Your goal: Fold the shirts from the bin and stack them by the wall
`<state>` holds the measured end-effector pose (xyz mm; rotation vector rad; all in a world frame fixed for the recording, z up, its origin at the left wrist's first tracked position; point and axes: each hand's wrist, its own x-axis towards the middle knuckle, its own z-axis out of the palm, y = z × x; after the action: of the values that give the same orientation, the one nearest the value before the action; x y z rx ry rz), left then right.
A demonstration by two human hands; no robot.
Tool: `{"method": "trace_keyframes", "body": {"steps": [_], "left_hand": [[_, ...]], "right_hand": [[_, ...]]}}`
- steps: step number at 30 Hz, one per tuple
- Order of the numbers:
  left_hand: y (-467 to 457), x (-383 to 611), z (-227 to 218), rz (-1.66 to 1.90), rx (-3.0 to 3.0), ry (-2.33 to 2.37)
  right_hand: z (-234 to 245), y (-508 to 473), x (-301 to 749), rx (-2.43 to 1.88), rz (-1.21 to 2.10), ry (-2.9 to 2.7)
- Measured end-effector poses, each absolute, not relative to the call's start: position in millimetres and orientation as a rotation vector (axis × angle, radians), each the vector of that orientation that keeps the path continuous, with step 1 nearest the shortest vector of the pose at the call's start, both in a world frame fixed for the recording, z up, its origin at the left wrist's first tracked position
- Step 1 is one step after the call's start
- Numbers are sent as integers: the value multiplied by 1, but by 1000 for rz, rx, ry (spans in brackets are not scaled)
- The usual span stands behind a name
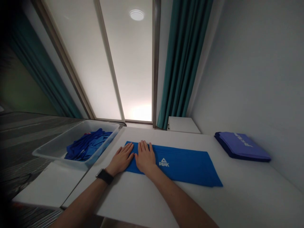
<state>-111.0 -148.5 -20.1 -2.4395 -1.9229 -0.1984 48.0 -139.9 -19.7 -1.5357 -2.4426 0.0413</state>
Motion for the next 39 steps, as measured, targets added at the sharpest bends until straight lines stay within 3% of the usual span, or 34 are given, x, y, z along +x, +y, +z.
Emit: {"method": "trace_keyframes", "body": {"steps": [9,23,33,39], "left_hand": [[-146,-112,-20,-187,-2452,-1973],[-141,-112,-18,-151,-2419,-1975],[-143,-24,-2,-327,-2689,-1362],[-127,12,-21,-332,-2781,-1361]], "right_hand": [[-22,-142,118,-1773,269,-2432],[-19,-147,204,-1961,245,-2376],[-28,-142,202,-1926,193,-2326],[-33,-142,205,-1890,143,-2310]]}}
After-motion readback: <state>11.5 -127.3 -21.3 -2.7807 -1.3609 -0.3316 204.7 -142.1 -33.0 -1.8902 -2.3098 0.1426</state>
